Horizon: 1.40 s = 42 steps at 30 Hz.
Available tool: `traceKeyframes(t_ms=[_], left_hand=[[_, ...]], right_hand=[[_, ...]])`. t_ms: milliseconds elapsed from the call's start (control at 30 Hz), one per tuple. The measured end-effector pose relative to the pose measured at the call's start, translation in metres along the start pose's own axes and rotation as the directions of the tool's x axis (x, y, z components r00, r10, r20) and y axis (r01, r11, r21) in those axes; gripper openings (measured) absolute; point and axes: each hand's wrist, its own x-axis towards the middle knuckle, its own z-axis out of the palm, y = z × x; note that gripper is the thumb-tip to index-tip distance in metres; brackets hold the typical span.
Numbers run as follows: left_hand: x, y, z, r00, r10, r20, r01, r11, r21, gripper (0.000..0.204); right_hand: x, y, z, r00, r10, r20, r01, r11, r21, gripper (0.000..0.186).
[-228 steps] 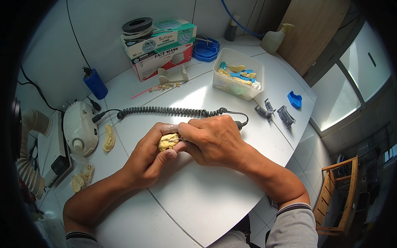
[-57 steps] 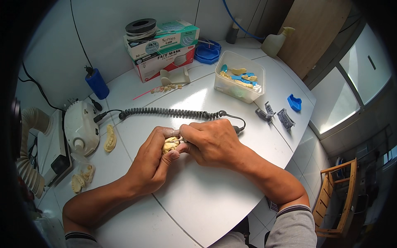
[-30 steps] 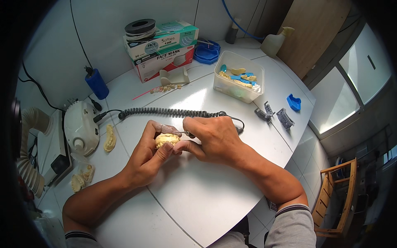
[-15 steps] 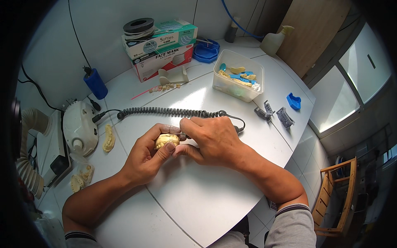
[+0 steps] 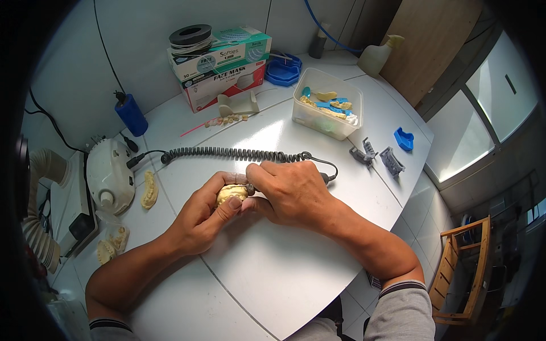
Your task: Trimming a yellow dental stone cast using a handpiece with a grinding bur.
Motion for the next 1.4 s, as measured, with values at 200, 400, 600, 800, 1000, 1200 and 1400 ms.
traceKeyframes(t_ms=[200, 400, 600, 800, 1000, 1200, 1400], left_hand=[[0.0003, -0.0051, 0.0023, 1.0, 0.008, -0.008, -0.007, 0.998, 0.063, 0.031], [0.0005, -0.0056, 0.0019, 1.0, 0.001, -0.01, 0.0, 0.992, 0.122, 0.03], [0.0004, -0.0028, 0.0023, 1.0, -0.005, -0.006, 0.005, 0.992, 0.128, 0.029], [0.0004, -0.0029, 0.0023, 1.0, -0.002, 0.001, 0.002, 0.991, 0.134, 0.027], [-0.0004, -0.002, 0.0022, 1.0, -0.005, 0.003, 0.004, 0.992, 0.129, 0.026], [-0.0001, -0.0013, 0.0032, 1.0, 0.009, 0.001, -0.009, 0.991, 0.13, 0.027], [0.0003, -0.0015, 0.0017, 1.0, -0.024, 0.017, 0.021, 0.988, 0.155, 0.028]], right_hand=[[-0.0004, -0.0001, 0.0003, 1.0, 0.008, 0.016, -0.008, 0.999, 0.036, 0.041], [-0.0009, -0.0001, 0.0018, 0.999, 0.019, 0.034, -0.02, 0.999, 0.045, 0.037], [-0.0006, -0.0007, 0.0021, 0.999, 0.02, 0.04, -0.021, 0.999, 0.048, 0.037], [-0.0008, -0.0009, 0.0019, 0.999, 0.021, 0.048, -0.024, 0.998, 0.052, 0.037], [0.0001, -0.0011, 0.0017, 0.998, 0.021, 0.061, -0.025, 0.998, 0.056, 0.037], [0.0, -0.0018, 0.0008, 0.997, 0.03, 0.071, -0.034, 0.998, 0.059, 0.037], [-0.001, -0.0003, 0.0021, 0.997, 0.025, 0.07, -0.028, 0.998, 0.055, 0.036]])
